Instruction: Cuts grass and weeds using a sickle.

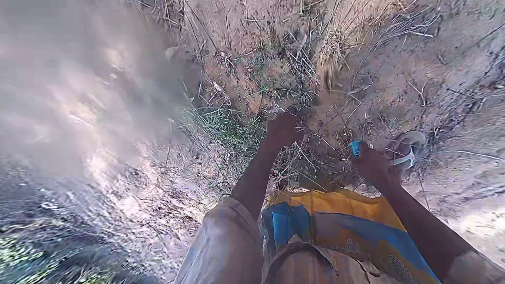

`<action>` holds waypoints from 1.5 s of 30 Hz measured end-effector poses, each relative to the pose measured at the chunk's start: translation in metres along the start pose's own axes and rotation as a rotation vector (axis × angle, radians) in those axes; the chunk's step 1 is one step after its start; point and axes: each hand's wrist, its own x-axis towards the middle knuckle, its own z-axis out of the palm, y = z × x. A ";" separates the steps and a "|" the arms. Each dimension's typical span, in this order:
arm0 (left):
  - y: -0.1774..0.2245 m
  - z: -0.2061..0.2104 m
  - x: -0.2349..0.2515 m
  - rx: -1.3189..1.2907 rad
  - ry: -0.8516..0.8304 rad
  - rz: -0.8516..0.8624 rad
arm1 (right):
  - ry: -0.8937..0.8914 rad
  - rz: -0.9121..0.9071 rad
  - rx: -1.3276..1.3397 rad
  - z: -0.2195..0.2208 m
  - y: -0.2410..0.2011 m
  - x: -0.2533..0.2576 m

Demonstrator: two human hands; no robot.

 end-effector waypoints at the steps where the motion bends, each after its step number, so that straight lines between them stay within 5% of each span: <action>1: 0.007 -0.013 0.000 0.021 -0.016 0.007 | -0.028 -0.038 -0.071 0.007 0.017 -0.015; 6: 0.028 -0.032 0.055 -0.249 0.138 0.059 | -0.237 0.024 -0.024 -0.001 0.111 -0.075; 9: 0.050 -0.034 0.115 -0.923 0.490 -0.073 | -0.036 0.016 0.177 -0.016 0.153 -0.085; 11: 0.080 -0.051 0.143 -1.129 0.593 -0.206 | 0.068 0.030 0.311 -0.029 0.170 -0.081; 16: 0.156 -0.081 0.209 -0.743 0.528 -0.252 | 0.333 -0.083 0.455 -0.051 0.189 -0.062; 19: 0.171 -0.059 0.235 -0.434 0.434 -0.360 | 0.386 -0.150 0.462 -0.055 0.194 -0.055; 25: 0.124 -0.018 0.189 -0.472 0.404 -0.166 | 0.344 -0.305 0.405 -0.078 0.148 -0.019; 29: 0.107 -0.030 0.179 -0.492 0.493 -0.090 | 0.187 -0.404 0.416 -0.111 0.075 0.050; 32: 0.102 -0.045 0.185 -0.472 0.496 -0.091 | 0.037 -0.318 0.342 -0.113 0.039 0.102; 37: 0.083 0.010 0.146 -0.354 0.301 0.018 | -0.131 -0.088 0.104 -0.047 0.124 0.052; 40: 0.058 0.087 0.085 -0.074 -0.087 -0.063 | -0.227 0.014 0.009 -0.021 0.180 -0.023; 43: 0.047 0.138 0.045 0.142 -0.377 -0.120 | 0.003 -0.093 0.165 -0.022 0.195 -0.062; 45: 0.054 0.124 0.047 0.047 -0.192 -0.106 | 0.265 -0.231 0.262 -0.042 0.179 -0.050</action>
